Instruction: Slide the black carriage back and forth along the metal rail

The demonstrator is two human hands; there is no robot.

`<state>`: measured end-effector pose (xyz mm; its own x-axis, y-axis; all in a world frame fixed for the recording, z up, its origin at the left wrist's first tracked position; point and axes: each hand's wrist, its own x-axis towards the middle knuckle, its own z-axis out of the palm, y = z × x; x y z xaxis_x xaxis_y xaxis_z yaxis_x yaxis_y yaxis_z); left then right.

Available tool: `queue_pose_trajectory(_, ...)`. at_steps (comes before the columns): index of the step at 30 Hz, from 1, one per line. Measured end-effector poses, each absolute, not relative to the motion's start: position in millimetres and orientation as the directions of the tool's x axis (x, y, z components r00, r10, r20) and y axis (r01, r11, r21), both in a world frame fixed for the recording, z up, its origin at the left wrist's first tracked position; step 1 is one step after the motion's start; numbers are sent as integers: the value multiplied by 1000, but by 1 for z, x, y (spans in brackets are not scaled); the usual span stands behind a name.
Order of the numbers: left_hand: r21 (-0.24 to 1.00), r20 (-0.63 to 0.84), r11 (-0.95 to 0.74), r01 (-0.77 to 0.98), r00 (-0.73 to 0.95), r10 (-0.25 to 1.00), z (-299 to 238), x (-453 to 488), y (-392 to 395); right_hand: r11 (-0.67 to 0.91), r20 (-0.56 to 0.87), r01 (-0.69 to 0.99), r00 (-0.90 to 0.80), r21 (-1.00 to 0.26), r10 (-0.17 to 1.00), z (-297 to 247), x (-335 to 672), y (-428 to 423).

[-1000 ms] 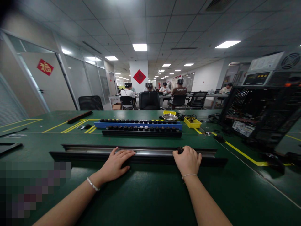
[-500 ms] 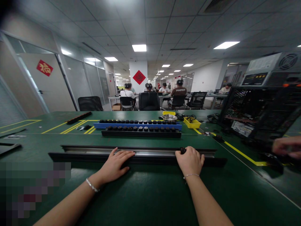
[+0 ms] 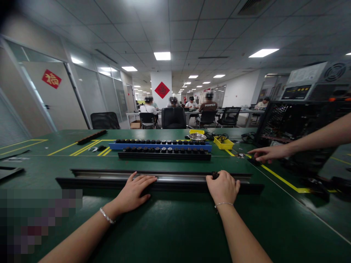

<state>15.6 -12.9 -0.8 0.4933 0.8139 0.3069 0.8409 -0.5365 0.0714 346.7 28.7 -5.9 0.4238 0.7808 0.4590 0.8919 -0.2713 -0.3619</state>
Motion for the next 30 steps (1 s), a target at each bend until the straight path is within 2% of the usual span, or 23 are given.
queue_pose_trajectory(30, 84, 306, -539, 838, 493, 814, -1, 15, -13, -314, 465, 868, 476, -384, 746, -8, 359, 31)
